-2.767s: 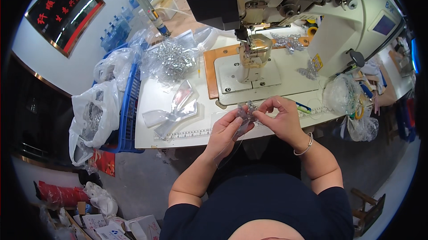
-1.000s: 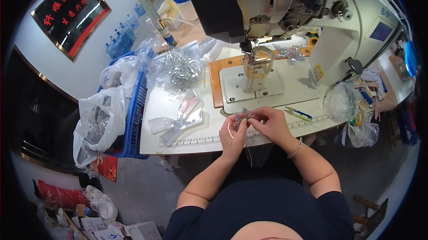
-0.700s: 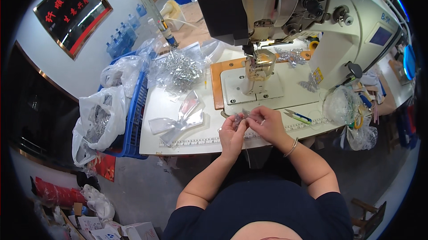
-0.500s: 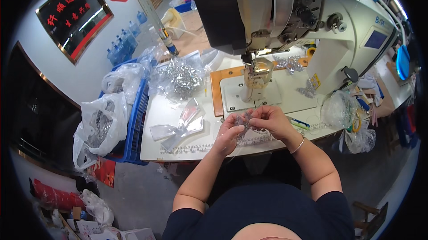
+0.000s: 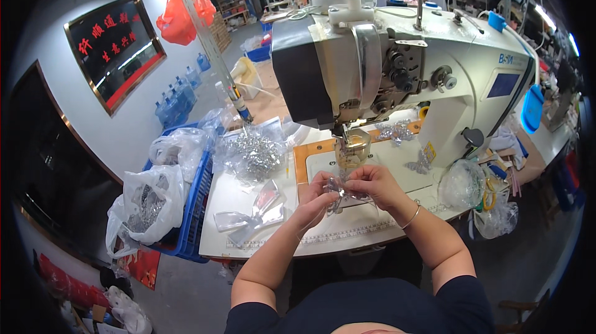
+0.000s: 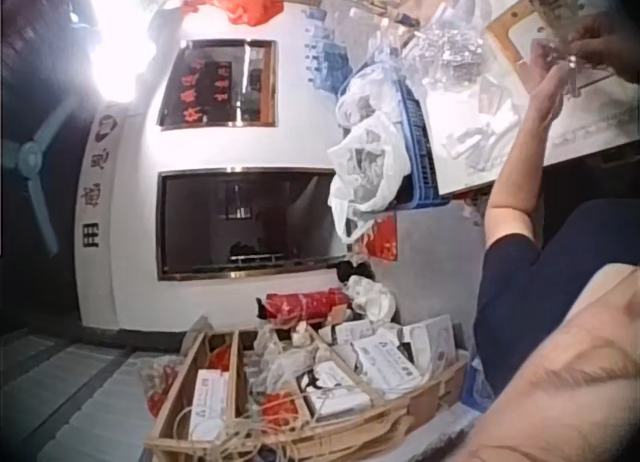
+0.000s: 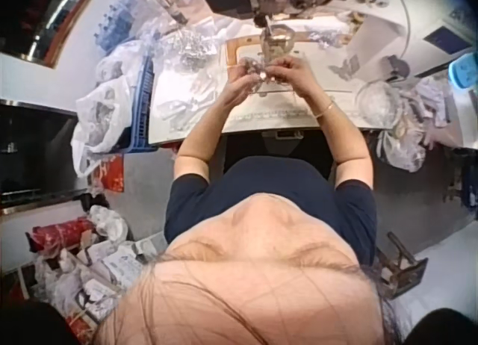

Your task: The person assembles small, shiny, star-shaped decorations by hand, then uses a sewing machine to stitch them. They repeatedly pick up a decoration, align it under the needle, sew it, and trim the thread. The process is repeated for multiple units throughout the clip.

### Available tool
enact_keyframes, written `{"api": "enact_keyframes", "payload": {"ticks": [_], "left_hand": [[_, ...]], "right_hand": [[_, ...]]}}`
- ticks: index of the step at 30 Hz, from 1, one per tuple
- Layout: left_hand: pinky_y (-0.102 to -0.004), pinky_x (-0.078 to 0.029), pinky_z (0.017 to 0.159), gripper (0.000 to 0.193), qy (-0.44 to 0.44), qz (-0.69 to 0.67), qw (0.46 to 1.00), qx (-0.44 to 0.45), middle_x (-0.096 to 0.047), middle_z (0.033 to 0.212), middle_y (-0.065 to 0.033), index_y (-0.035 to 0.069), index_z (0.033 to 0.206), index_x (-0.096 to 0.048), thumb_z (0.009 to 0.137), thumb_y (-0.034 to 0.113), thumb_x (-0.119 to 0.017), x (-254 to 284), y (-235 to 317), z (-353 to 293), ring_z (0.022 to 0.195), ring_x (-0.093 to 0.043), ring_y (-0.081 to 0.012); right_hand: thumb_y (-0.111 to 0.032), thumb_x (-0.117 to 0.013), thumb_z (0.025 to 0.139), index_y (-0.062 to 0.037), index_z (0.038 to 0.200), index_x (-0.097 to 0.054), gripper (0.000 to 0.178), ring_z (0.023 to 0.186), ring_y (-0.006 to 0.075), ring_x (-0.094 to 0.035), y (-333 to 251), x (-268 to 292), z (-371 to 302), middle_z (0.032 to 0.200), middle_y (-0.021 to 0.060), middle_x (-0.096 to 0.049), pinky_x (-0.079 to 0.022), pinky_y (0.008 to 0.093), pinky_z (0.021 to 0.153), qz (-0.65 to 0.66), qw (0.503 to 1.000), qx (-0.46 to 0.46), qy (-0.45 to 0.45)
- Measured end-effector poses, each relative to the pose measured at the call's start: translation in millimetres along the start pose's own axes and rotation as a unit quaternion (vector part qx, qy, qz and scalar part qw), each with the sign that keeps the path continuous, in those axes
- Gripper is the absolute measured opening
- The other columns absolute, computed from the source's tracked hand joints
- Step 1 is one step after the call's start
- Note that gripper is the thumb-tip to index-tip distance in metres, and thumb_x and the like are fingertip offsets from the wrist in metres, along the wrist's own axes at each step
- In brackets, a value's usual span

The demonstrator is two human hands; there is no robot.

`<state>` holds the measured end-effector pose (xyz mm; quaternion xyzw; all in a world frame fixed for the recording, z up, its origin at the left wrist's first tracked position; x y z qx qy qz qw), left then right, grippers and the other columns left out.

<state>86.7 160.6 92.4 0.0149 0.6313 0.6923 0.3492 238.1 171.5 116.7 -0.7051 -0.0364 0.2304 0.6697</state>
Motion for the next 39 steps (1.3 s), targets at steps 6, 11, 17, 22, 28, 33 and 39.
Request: {"api": "enact_keyframes", "payload": {"ticks": [6, 11, 17, 22, 28, 33, 39], "left_hand": [[-0.0355, -0.051, 0.081, 0.039, 0.096, 0.005, 0.994, 0.051, -0.047, 0.102, -0.0112, 0.003, 0.112, -0.038, 0.077, 0.004, -0.054, -15, 22, 22, 0.091, -0.055, -0.0204], [-0.0348, -0.054, 0.078, 0.038, 0.130, -0.052, 0.980, 0.142, -0.053, 0.100, -0.0124, -0.004, 0.112, -0.040, 0.078, 0.002, -0.055, -24, 43, 45, 0.081, -0.060, -0.0205], [-0.0336, -0.053, 0.083, 0.018, 0.119, -0.037, 0.974, 0.188, -0.059, 0.093, -0.0096, -0.002, 0.097, -0.053, 0.081, 0.007, -0.052, -21, 60, 62, 0.084, -0.062, -0.0215], [-0.0322, -0.055, 0.082, 0.012, 0.137, -0.026, 0.968, 0.208, -0.058, 0.092, -0.0109, -0.001, 0.089, -0.052, 0.079, 0.004, -0.057, -9, 60, 78, 0.081, -0.062, -0.0218], [-0.0251, -0.051, 0.072, 0.026, 0.154, 0.113, 0.964, 0.185, -0.060, 0.093, -0.0091, -0.003, 0.102, -0.055, 0.078, -0.001, -0.062, 5, 75, 83, 0.080, -0.061, -0.0160], [-0.0239, -0.047, 0.071, 0.031, 0.118, 0.137, 0.973, 0.145, -0.062, 0.095, -0.0078, -0.003, 0.107, -0.057, 0.077, -0.001, -0.065, 11, 79, 89, 0.083, -0.060, -0.0145], [-0.0311, -0.050, 0.081, 0.032, 0.153, 0.280, 0.926, 0.201, -0.061, 0.099, -0.0104, -0.003, 0.108, -0.056, 0.078, -0.003, -0.063, -20, 100, 88, 0.086, -0.060, -0.0172]], "right_hand": [[-0.002, -0.068, 0.074, 0.0007, 0.078, -0.061, 0.008, 0.064, 0.0097, -0.057, -20, 11, 7, 0.072, 0.0051, -0.062, -0.046, 0.0212, 0.060, -0.108, 0.988, 0.062, 0.089], [-0.006, -0.069, 0.071, 0.0006, 0.075, -0.062, 0.011, 0.067, 0.0095, -0.057, -43, 19, 18, 0.071, 0.0047, -0.063, -0.045, 0.0216, 0.063, -0.161, 0.971, 0.071, 0.159], [-0.007, -0.065, 0.069, -0.0010, 0.068, -0.061, 0.007, 0.064, 0.0100, -0.055, -55, 24, 34, 0.069, 0.0053, -0.062, -0.043, 0.0227, 0.062, -0.182, 0.962, 0.047, 0.197], [-0.007, -0.064, 0.069, -0.0010, 0.064, -0.061, 0.008, 0.061, 0.0099, -0.054, -54, 30, 50, 0.065, 0.0046, -0.062, -0.042, 0.0233, 0.061, -0.210, 0.952, 0.057, 0.214], [-0.009, -0.065, 0.066, 0.0016, 0.061, -0.063, 0.012, 0.055, 0.0080, -0.049, -67, 24, 52, 0.059, 0.0018, -0.059, -0.041, 0.0257, 0.053, -0.171, 0.962, 0.069, 0.202], [-0.011, -0.064, 0.068, 0.0019, 0.058, -0.060, 0.017, 0.053, 0.0072, -0.046, -71, 19, 53, 0.056, 0.0000, -0.055, -0.038, 0.0259, 0.051, -0.183, 0.966, 0.060, 0.172], [-0.015, -0.060, 0.070, 0.0023, 0.055, -0.052, 0.024, 0.050, 0.0061, -0.039, -68, 32, 56, 0.050, -0.0001, -0.049, -0.034, 0.0277, 0.047, -0.241, 0.950, 0.095, 0.176]]}}
Point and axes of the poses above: each hand's wrist, its own z-axis towards the middle knuckle, its own x-axis out of the back of the hand, y = z × x, the point moved 5 cm from there along z, towards the middle knuckle
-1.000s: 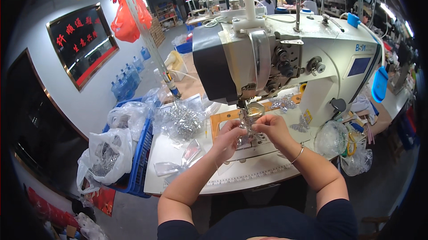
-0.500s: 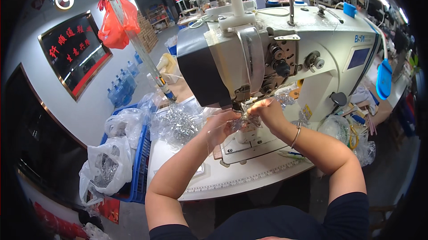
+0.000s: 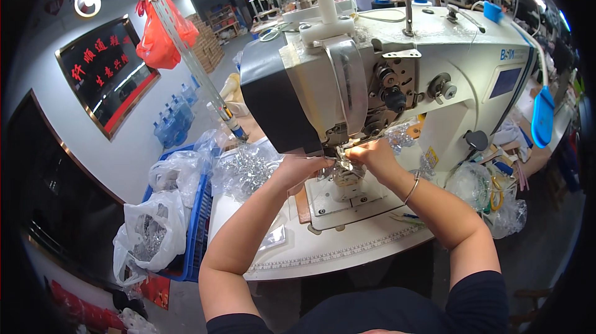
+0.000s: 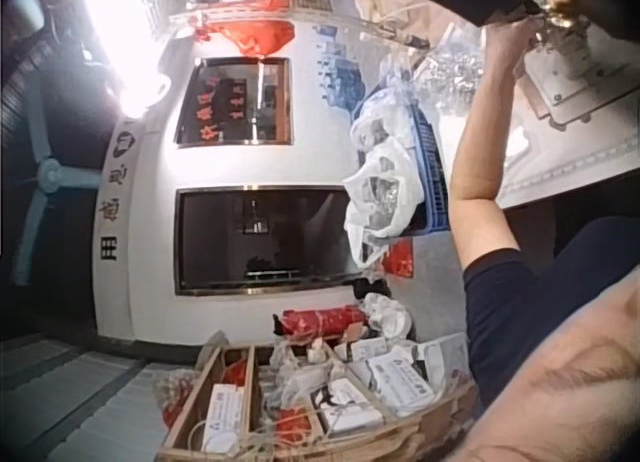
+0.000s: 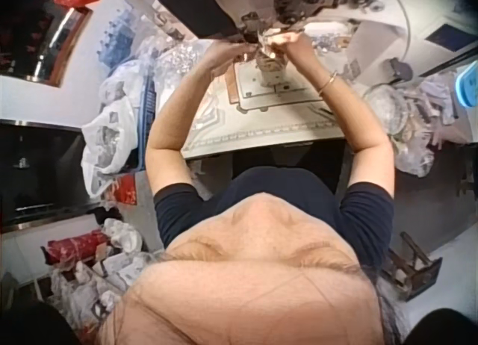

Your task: The person assembles small, shiny, star-shaped decorations by hand, then uses a sewing machine to stitch them. They repeatedly pick up a decoration, align it under the needle, sew it, and trim the thread. The process is repeated for multiple units throughout the clip.

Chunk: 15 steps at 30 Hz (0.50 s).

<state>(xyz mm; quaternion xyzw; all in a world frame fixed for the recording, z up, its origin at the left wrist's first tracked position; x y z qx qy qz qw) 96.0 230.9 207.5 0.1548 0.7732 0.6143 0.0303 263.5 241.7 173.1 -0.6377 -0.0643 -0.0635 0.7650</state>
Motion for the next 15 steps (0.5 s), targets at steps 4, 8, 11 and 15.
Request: {"api": "enact_keyframes", "payload": {"ticks": [4, 8, 11, 15], "left_hand": [[-0.0329, -0.050, 0.085, 0.031, -0.074, -0.141, 0.987, 0.006, -0.060, 0.101, -0.0096, -0.001, 0.108, -0.056, 0.077, -0.001, -0.063, 12, -25, 8, 0.092, -0.059, -0.0181], [-0.0315, -0.049, 0.083, 0.030, -0.096, -0.191, 0.976, -0.036, -0.059, 0.098, -0.0073, 0.002, 0.104, -0.056, 0.076, -0.003, -0.063, 10, -31, 13, 0.093, -0.057, -0.0155], [-0.0289, -0.048, 0.078, 0.029, -0.047, -0.157, 0.986, -0.022, -0.059, 0.095, -0.0038, 0.003, 0.101, -0.057, 0.074, -0.005, -0.064, 9, -28, 11, 0.090, -0.057, -0.0125], [-0.0250, -0.045, 0.074, 0.030, -0.045, -0.167, 0.985, -0.020, -0.058, 0.088, 0.0013, 0.005, 0.098, -0.058, 0.072, -0.007, -0.065, 6, -23, 6, 0.084, -0.056, -0.0096]], "right_hand": [[-0.015, -0.058, 0.069, 0.0016, 0.056, -0.053, 0.022, 0.050, 0.0053, -0.038, 1, -8, 2, 0.050, -0.0007, -0.047, -0.033, 0.0265, 0.046, 0.005, 1.000, 0.026, -0.005], [-0.015, -0.059, 0.068, -0.0006, 0.053, -0.052, 0.022, 0.050, 0.0050, -0.039, 7, -9, 2, 0.049, -0.0026, -0.046, -0.034, 0.0251, 0.047, 0.037, 0.999, 0.011, 0.002], [-0.015, -0.062, 0.069, -0.0013, 0.055, -0.054, 0.021, 0.050, 0.0055, -0.042, 11, -10, -1, 0.051, -0.0029, -0.048, -0.037, 0.0239, 0.049, 0.074, 0.997, 0.001, 0.015], [-0.015, -0.066, 0.069, 0.0012, 0.066, -0.060, 0.018, 0.054, 0.0070, -0.049, 17, -6, -4, 0.058, -0.0001, -0.055, -0.040, 0.0226, 0.052, 0.040, 0.995, 0.029, 0.089]]}}
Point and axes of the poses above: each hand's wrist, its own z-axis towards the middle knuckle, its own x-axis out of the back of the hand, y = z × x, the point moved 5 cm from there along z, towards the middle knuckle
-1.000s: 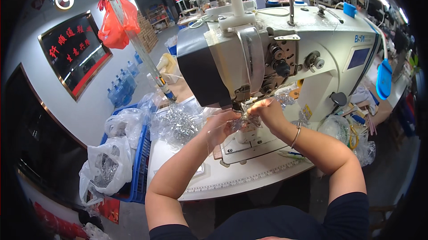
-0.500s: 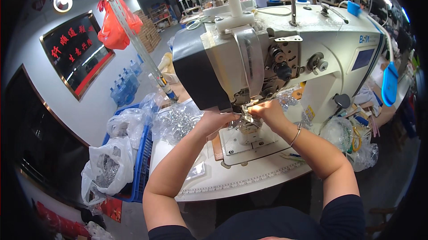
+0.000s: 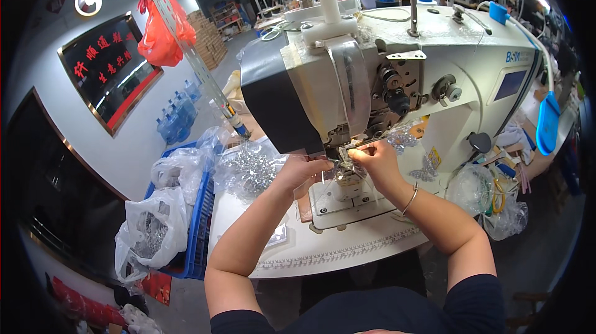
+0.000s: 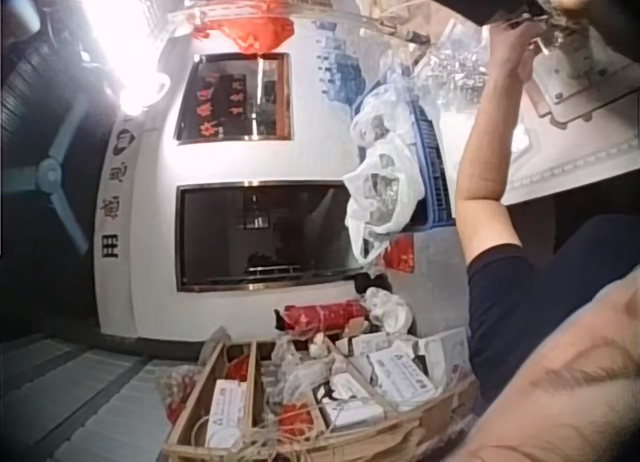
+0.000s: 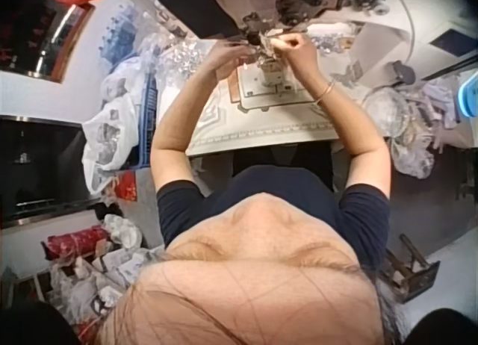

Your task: The person assembles small, shiny, star-shaped decorations by hand, then uses a sewing machine to stitch them. They repeatedly pick up a decoration, align it under the needle, sew it, and trim the thread. The process is repeated for multiple units throughout the clip.

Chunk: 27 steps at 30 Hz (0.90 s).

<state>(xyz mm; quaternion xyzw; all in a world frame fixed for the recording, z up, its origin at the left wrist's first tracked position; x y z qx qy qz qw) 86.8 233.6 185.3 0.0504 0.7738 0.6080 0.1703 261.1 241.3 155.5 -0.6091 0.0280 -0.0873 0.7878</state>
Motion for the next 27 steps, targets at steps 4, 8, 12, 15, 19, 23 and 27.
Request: {"api": "enact_keyframes", "payload": {"ticks": [4, 8, 12, 15, 19, 23, 27], "left_hand": [[-0.0254, -0.046, 0.074, 0.031, -0.005, 0.007, 1.000, 0.007, -0.057, 0.087, 0.0017, 0.005, 0.099, -0.058, 0.072, -0.007, -0.066, 4, -3, 4, 0.082, -0.056, -0.0091], [-0.0286, -0.047, 0.074, 0.031, 0.011, 0.021, 1.000, -0.013, -0.058, 0.089, -0.0012, 0.004, 0.101, -0.058, 0.073, -0.006, -0.065, 10, -10, 9, 0.083, -0.057, -0.0115], [-0.0304, -0.048, 0.072, 0.031, 0.012, 0.052, 0.999, -0.008, -0.059, 0.091, -0.0042, 0.003, 0.103, -0.057, 0.074, -0.005, -0.064, 10, -10, 11, 0.083, -0.058, -0.0144], [-0.0313, -0.049, 0.072, 0.031, -0.001, 0.052, 0.998, -0.023, -0.059, 0.092, -0.0048, 0.001, 0.104, -0.057, 0.074, -0.005, -0.064, 14, -11, 14, 0.083, -0.058, -0.0153], [-0.0319, -0.049, 0.072, 0.030, 0.005, 0.035, 0.999, -0.016, -0.059, 0.093, -0.0053, -0.001, 0.103, -0.057, 0.075, -0.005, -0.063, 10, -9, 12, 0.083, -0.058, -0.0155], [-0.0298, -0.047, 0.070, 0.029, 0.023, 0.013, 0.999, -0.026, -0.059, 0.092, -0.0049, -0.001, 0.102, -0.058, 0.074, -0.004, -0.064, 3, -3, 5, 0.082, -0.057, -0.0144], [-0.0254, -0.044, 0.070, 0.028, 0.020, 0.029, 0.999, -0.036, -0.059, 0.090, -0.0038, 0.001, 0.100, -0.058, 0.074, -0.005, -0.064, 3, -2, 6, 0.082, -0.056, -0.0118]], "right_hand": [[-0.016, -0.067, 0.069, 0.0044, 0.074, -0.062, 0.021, 0.056, 0.0083, -0.053, 8, -1, 1, 0.064, 0.0041, -0.060, -0.041, 0.0227, 0.054, 0.033, 0.999, -0.015, -0.004], [-0.012, -0.063, 0.072, 0.0022, 0.069, -0.062, 0.015, 0.058, 0.0079, -0.050, 2, -4, 3, 0.063, 0.0021, -0.058, -0.039, 0.0237, 0.055, 0.030, 0.997, -0.055, -0.044], [-0.010, -0.062, 0.073, 0.0013, 0.067, -0.062, 0.013, 0.058, 0.0076, -0.049, 2, -3, 4, 0.063, 0.0014, -0.058, -0.037, 0.0238, 0.055, 0.008, 0.997, -0.053, -0.049], [-0.010, -0.062, 0.073, 0.0010, 0.067, -0.062, 0.013, 0.058, 0.0075, -0.048, -1, -4, 3, 0.063, 0.0015, -0.058, -0.036, 0.0240, 0.054, 0.011, 0.997, -0.046, -0.055], [-0.009, -0.063, 0.073, 0.0021, 0.069, -0.062, 0.012, 0.058, 0.0072, -0.049, 3, -2, 5, 0.064, 0.0016, -0.059, -0.037, 0.0243, 0.053, -0.011, 0.998, -0.037, -0.058], [-0.008, -0.063, 0.074, 0.0031, 0.074, -0.063, 0.012, 0.059, 0.0077, -0.050, 0, -4, 8, 0.067, 0.0023, -0.060, -0.038, 0.0245, 0.054, -0.005, 0.997, -0.031, -0.069], [-0.008, -0.061, 0.074, 0.0036, 0.077, -0.064, 0.012, 0.060, 0.0086, -0.051, 3, -3, 10, 0.069, 0.0030, -0.061, -0.039, 0.0243, 0.056, 0.006, 0.997, -0.047, -0.058]]}}
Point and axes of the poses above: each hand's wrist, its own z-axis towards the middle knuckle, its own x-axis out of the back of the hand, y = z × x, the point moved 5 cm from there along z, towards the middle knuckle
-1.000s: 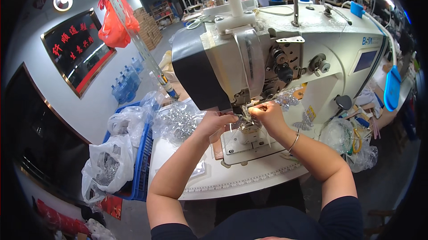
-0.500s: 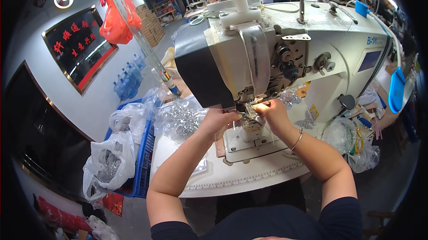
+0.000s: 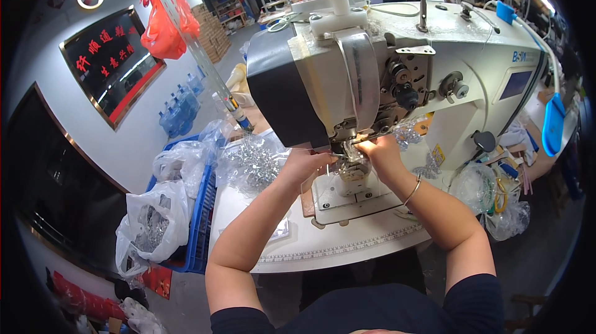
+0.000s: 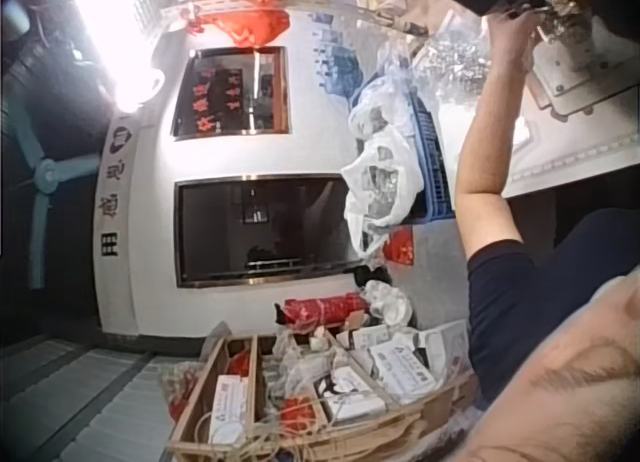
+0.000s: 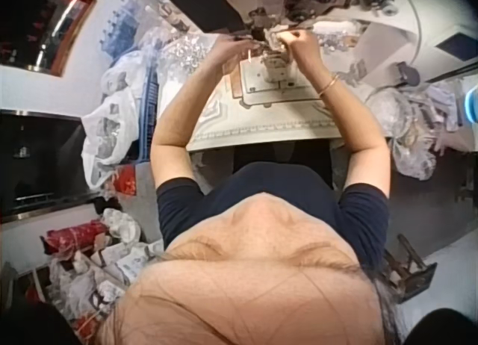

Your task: The person assembles small, shiny, star-shaped decorations by hand, then uses a sewing machine to stitch them. They repeatedly pick up a decoration, align it under the needle, sew it, and trim the thread. The process is repeated for multiple units throughout the clip.

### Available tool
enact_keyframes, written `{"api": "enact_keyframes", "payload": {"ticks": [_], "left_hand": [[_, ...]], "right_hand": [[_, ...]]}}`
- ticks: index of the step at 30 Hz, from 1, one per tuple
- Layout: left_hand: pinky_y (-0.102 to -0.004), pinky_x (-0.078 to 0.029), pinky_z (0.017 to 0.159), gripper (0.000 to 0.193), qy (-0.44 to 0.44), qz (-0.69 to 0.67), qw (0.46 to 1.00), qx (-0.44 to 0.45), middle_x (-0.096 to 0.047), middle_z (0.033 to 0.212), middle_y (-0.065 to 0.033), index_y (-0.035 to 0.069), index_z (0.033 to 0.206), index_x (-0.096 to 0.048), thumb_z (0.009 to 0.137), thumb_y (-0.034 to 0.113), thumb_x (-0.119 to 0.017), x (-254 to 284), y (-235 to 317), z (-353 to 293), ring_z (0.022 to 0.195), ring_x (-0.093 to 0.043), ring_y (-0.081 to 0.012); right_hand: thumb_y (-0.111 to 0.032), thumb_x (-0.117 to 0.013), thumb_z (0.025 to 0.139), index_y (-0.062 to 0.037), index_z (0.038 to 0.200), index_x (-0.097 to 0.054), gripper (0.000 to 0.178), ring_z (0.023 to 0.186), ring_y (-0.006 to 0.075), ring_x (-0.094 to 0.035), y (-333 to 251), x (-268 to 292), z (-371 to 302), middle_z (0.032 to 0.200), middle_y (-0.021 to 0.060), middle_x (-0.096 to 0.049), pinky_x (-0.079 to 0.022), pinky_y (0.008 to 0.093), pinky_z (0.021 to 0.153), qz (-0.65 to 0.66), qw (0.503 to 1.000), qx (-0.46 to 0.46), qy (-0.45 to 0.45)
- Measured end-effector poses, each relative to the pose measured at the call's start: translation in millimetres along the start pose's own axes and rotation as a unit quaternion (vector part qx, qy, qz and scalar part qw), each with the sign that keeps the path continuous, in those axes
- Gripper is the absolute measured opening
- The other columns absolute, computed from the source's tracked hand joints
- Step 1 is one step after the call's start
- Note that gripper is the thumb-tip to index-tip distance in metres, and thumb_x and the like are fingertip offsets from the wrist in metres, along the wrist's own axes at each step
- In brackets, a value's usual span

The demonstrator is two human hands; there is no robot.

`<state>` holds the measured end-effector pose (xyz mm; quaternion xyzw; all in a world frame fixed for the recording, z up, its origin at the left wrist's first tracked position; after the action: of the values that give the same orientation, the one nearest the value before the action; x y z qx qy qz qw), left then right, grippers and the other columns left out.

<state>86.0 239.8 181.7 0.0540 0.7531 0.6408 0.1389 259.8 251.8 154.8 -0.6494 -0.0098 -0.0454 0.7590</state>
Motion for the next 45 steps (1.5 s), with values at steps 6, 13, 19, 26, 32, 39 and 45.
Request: {"api": "enact_keyframes", "payload": {"ticks": [6, 13, 19, 26, 32, 39, 45], "left_hand": [[-0.0254, -0.046, 0.075, 0.030, 0.018, -0.038, 0.999, 0.028, -0.059, 0.095, -0.0041, 0.000, 0.102, -0.058, 0.074, -0.009, -0.061, -5, 6, -6, 0.086, -0.057, -0.0119], [-0.0307, -0.049, 0.083, 0.028, -0.017, -0.037, 0.999, 0.019, -0.060, 0.097, -0.0064, -0.005, 0.103, -0.056, 0.075, -0.009, -0.059, 4, -3, 8, 0.092, -0.058, -0.0165], [-0.0341, -0.052, 0.081, 0.033, -0.072, -0.058, 0.995, 0.035, -0.057, 0.099, -0.0097, -0.003, 0.106, -0.053, 0.075, -0.008, -0.060, 3, -10, 2, 0.093, -0.058, -0.0169], [-0.0296, -0.050, 0.079, 0.047, -0.079, -0.068, 0.993, -0.059, -0.049, 0.100, -0.0081, 0.001, 0.117, -0.042, 0.074, -0.005, -0.061, -11, -76, -80, 0.091, -0.055, -0.0167], [-0.0328, -0.051, 0.081, 0.048, -0.083, -0.148, 0.984, -0.057, -0.050, 0.109, -0.0085, 0.003, 0.119, -0.042, 0.075, -0.008, -0.060, -16, -117, -97, 0.095, -0.056, -0.0184], [-0.0305, -0.049, 0.081, 0.042, -0.042, -0.132, 0.987, -0.077, -0.055, 0.106, -0.0076, 0.002, 0.114, -0.049, 0.075, -0.009, -0.060, -22, -127, -104, 0.096, -0.056, -0.0182], [-0.0301, -0.047, 0.075, 0.027, 0.064, 0.348, 0.762, -0.543, -0.055, 0.100, -0.0092, 0.008, 0.089, -0.066, 0.065, -0.005, -0.066, -20, -90, -149, 0.089, -0.058, -0.0206]], "right_hand": [[-0.008, -0.061, 0.074, 0.0036, 0.078, -0.064, 0.013, 0.063, 0.0084, -0.052, 2, 1, 0, 0.071, 0.0025, -0.062, -0.039, 0.0245, 0.058, 0.030, 0.999, 0.025, -0.014], [-0.010, -0.062, 0.072, 0.0026, 0.077, -0.065, 0.014, 0.061, 0.0081, -0.052, 3, 0, -2, 0.068, 0.0018, -0.061, -0.040, 0.0237, 0.058, 0.064, 0.998, 0.012, -0.022], [-0.014, -0.065, 0.071, -0.0007, 0.076, -0.064, 0.014, 0.080, 0.0131, -0.054, -5, 8, -16, 0.086, 0.0068, -0.060, -0.042, 0.0261, 0.070, 0.013, 0.999, 0.045, 0.021], [-0.006, -0.066, 0.076, -0.0046, 0.083, -0.058, 0.011, 0.092, 0.0143, -0.052, 22, 10, -104, 0.104, 0.0075, -0.053, -0.042, 0.0285, 0.080, 0.106, 0.988, 0.085, -0.075], [-0.002, -0.062, 0.079, -0.0021, 0.086, -0.056, 0.009, 0.082, 0.0097, -0.053, 46, 6, -133, 0.087, 0.0033, -0.059, -0.043, 0.0241, 0.077, 0.222, 0.969, -0.018, -0.110], [-0.005, -0.062, 0.080, -0.0004, 0.095, -0.058, 0.016, 0.084, 0.0118, -0.054, 47, 22, -135, 0.089, 0.0036, -0.059, -0.042, 0.0246, 0.080, 0.089, 0.986, 0.037, -0.137], [-0.007, -0.063, 0.074, -0.0032, 0.105, -0.058, 0.032, 0.087, 0.0277, -0.055, 68, 93, -141, 0.094, 0.0094, -0.059, -0.044, 0.0337, 0.079, -0.444, 0.861, 0.250, 0.004]]}}
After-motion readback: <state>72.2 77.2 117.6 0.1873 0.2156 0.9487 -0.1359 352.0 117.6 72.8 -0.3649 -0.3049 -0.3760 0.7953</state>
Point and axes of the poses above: each hand's wrist, its own z-axis towards the middle knuckle, its own x-axis out of the back of the hand, y = z × x, the point moved 5 cm from there along z, towards the middle knuckle
